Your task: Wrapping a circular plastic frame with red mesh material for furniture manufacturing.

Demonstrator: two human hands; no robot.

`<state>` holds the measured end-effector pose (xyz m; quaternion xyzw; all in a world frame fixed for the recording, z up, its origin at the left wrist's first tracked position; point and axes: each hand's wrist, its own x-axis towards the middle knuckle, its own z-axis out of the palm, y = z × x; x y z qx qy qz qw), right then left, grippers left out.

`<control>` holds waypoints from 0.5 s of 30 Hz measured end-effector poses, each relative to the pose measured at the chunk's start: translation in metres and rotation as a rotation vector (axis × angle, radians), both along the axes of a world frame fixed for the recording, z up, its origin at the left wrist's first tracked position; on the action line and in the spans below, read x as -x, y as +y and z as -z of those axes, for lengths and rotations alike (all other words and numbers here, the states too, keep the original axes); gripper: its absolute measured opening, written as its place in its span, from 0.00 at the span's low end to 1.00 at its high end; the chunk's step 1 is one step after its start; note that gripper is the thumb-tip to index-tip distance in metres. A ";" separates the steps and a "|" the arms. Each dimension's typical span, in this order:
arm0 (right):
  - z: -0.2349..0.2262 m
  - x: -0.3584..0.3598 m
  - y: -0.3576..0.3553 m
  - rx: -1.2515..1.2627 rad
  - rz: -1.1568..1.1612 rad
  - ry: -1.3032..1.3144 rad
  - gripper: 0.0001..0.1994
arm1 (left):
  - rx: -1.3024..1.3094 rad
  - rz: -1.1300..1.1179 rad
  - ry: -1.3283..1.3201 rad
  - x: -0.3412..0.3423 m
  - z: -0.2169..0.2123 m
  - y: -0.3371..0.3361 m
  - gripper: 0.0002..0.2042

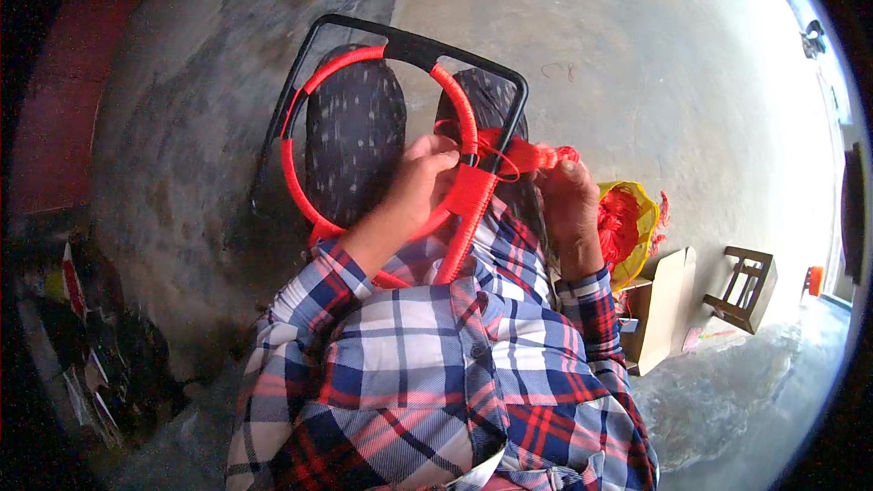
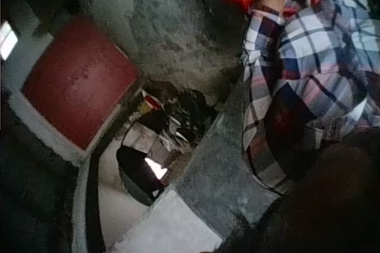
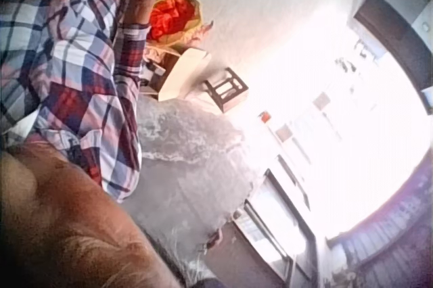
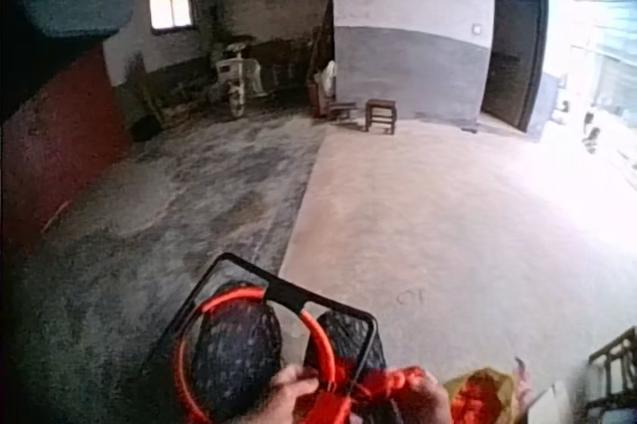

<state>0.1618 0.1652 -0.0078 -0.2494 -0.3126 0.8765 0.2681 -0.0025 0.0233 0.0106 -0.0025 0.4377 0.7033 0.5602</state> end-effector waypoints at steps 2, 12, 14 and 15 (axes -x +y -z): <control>0.001 0.001 0.000 0.001 0.003 0.088 0.14 | 0.069 -0.055 0.114 -0.002 0.006 0.002 0.17; -0.022 0.032 0.011 -0.340 0.065 -0.084 0.11 | 0.034 -0.054 1.480 0.003 0.021 0.005 0.07; -0.028 0.040 0.009 -0.447 0.062 -0.145 0.12 | 0.027 -0.120 1.527 0.001 0.011 0.007 0.04; -0.032 0.045 0.004 -0.494 -0.007 -0.173 0.12 | 0.022 -0.189 1.572 -0.001 0.005 0.008 0.02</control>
